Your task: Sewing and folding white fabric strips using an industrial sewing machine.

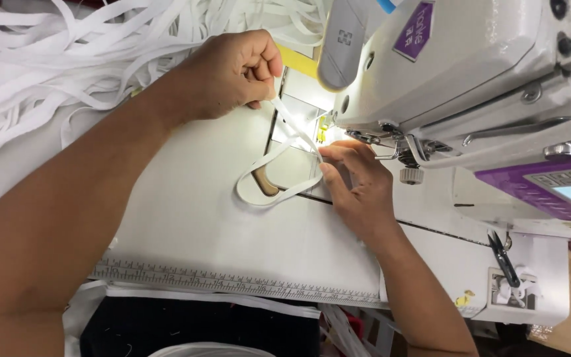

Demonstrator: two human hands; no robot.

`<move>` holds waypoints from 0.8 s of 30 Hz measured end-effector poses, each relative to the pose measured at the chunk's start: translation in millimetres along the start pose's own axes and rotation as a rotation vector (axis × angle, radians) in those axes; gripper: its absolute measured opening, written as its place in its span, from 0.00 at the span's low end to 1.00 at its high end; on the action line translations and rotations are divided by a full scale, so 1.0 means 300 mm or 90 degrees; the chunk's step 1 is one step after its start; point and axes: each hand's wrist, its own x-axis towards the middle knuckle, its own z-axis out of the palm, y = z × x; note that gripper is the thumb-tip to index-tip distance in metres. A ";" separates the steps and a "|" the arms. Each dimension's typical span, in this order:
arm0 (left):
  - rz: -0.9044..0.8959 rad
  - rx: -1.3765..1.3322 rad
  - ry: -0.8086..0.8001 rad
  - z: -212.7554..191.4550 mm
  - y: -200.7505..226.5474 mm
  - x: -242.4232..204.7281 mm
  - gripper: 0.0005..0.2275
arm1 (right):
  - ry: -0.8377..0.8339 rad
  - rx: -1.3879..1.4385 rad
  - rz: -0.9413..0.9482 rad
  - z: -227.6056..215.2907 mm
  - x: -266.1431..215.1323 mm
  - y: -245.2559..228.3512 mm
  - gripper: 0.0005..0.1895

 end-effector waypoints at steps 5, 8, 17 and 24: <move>0.008 0.001 -0.013 -0.003 -0.001 -0.001 0.05 | 0.003 0.007 0.005 0.002 0.001 0.005 0.08; -0.001 -0.001 -0.015 -0.003 0.013 -0.010 0.06 | -0.003 0.041 0.022 -0.003 0.003 0.000 0.08; 0.104 0.025 -0.016 0.005 -0.071 0.031 0.07 | -0.033 0.171 0.201 -0.024 0.014 0.050 0.09; -0.033 0.140 -0.041 0.027 -0.126 0.013 0.04 | -0.133 0.306 -0.008 -0.154 -0.037 0.055 0.11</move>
